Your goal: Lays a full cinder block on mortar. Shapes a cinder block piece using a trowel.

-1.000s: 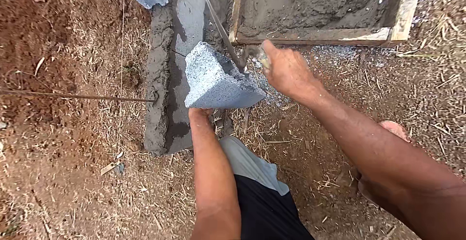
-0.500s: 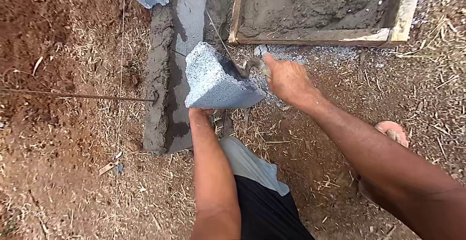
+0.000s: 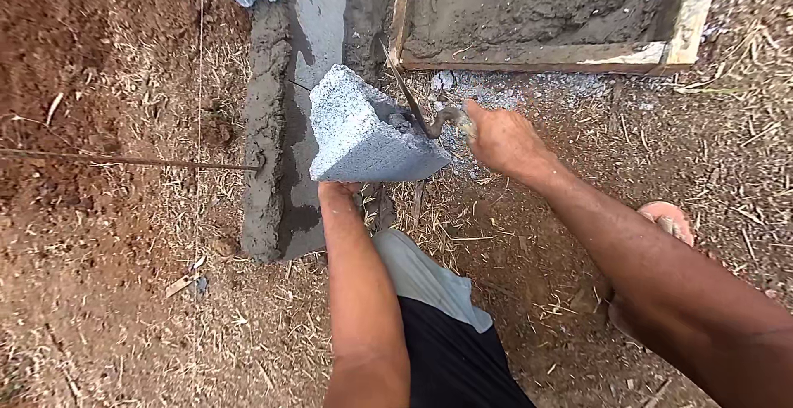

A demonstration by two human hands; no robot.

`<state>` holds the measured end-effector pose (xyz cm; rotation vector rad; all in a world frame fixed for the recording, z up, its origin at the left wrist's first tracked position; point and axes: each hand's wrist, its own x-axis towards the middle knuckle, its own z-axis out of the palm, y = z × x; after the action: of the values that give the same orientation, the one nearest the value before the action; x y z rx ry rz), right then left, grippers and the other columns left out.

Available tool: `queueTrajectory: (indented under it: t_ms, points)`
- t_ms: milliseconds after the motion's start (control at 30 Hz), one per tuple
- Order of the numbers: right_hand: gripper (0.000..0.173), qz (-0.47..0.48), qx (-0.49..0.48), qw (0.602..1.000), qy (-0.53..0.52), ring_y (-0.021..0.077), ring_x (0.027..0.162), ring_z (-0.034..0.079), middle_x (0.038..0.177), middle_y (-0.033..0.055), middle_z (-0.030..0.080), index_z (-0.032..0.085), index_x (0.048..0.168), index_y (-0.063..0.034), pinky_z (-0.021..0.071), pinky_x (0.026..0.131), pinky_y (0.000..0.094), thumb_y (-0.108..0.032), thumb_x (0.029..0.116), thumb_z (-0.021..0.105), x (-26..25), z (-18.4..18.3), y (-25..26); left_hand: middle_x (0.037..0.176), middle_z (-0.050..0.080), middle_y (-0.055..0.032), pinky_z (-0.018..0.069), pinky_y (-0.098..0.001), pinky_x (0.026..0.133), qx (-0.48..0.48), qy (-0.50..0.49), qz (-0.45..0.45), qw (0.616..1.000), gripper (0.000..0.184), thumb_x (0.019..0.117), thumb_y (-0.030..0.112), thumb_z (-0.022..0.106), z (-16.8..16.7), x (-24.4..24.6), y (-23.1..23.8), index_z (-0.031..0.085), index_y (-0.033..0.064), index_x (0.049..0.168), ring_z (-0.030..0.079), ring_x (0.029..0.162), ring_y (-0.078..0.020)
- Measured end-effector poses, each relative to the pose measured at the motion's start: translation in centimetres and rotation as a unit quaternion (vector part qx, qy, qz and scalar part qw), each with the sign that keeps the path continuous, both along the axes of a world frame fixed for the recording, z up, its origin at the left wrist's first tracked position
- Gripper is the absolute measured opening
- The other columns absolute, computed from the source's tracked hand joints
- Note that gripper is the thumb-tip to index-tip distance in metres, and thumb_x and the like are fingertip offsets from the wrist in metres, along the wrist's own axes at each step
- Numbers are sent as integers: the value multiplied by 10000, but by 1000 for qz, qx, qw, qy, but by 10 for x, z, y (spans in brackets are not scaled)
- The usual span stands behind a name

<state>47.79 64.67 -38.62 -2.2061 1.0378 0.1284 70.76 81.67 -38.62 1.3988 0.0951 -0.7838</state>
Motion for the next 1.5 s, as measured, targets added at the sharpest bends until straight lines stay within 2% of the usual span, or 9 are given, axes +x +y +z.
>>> queueTrajectory:
  t_ms: [467, 700, 900, 1067, 1133, 1200, 1267, 1400, 1500]
  points:
    - [362, 24, 12, 999, 18, 468, 910, 691, 931, 230, 693, 578, 1324, -114, 517, 734, 656, -156, 970, 641, 2, 9, -14, 844, 606, -10, 557, -326, 697, 29, -29, -25, 999, 424, 1110, 240, 101, 4, -1, 0, 512, 135, 1113, 608, 760, -112]
    - [385, -17, -44, 998, -33, 451, 867, 696, 890, 213, 686, 540, 1349, -106, 518, 696, 622, -140, 973, 615, 6, 53, -15, 840, 618, 3, 561, -308, 696, 20, -38, -31, 999, 389, 1108, 170, 132, 2, -1, -3, 520, 138, 1093, 616, 763, -94]
    - [467, 7, 20, 999, 38, 496, 927, 688, 963, 255, 700, 544, 1429, -122, 514, 742, 679, -130, 969, 621, -9, -10, -10, 816, 620, 5, 564, -321, 676, 15, -43, -24, 999, 435, 1109, 241, 91, 4, -1, -2, 515, 148, 1080, 623, 749, -101]
    - [392, -56, 61, 991, 109, 549, 966, 664, 1002, 307, 683, 577, 1335, -80, 490, 747, 732, -166, 962, 660, -45, -48, -26, 781, 620, 9, 566, -307, 661, 6, -46, -19, 999, 395, 1110, 173, 133, -1, -1, 1, 520, 143, 1039, 625, 712, -94]
    - [433, -46, 93, 984, 148, 555, 1030, 649, 1072, 321, 674, 585, 1327, -49, 483, 796, 754, -233, 957, 714, -60, -65, -36, 770, 661, -3, 584, -321, 658, -37, -41, -38, 998, 353, 1089, 131, 211, -4, 3, 7, 551, 137, 992, 658, 710, -113]
    - [520, -23, 85, 982, 168, 550, 1133, 614, 1203, 323, 644, 588, 1360, -44, 463, 878, 762, -321, 947, 741, -70, -71, -42, 833, 718, -42, 608, -354, 702, -116, -55, -102, 986, 83, 969, 108, 553, -12, 13, 19, 634, 124, 984, 696, 771, -146]
    - [524, -24, 31, 995, 96, 576, 1253, 521, 1337, 342, 571, 606, 1386, -43, 391, 967, 784, -317, 957, 731, -70, -58, -42, 888, 756, -30, 629, -355, 747, -150, -82, -170, 970, 314, 730, 235, 890, -13, 23, 23, 713, 163, 979, 724, 825, -137]
    - [251, 24, -33, 979, -199, 320, 1113, 665, 1195, 162, 681, 703, 1230, -77, 535, 977, 524, -152, 1036, 562, -30, -3, -41, 936, 758, 3, 622, -336, 794, -146, -132, -213, 957, 366, 717, 277, 911, -4, 24, 23, 713, 190, 1013, 718, 879, -109]
    - [291, 108, 107, 917, -369, 92, 728, 698, 1065, 31, 737, 711, 1196, -96, 622, 702, 304, -81, 1083, 444, 8, 25, -31, 939, 746, 28, 607, -314, 804, -107, -159, -215, 958, 135, 914, 172, 688, 0, 23, 21, 673, 196, 1046, 705, 884, -86]
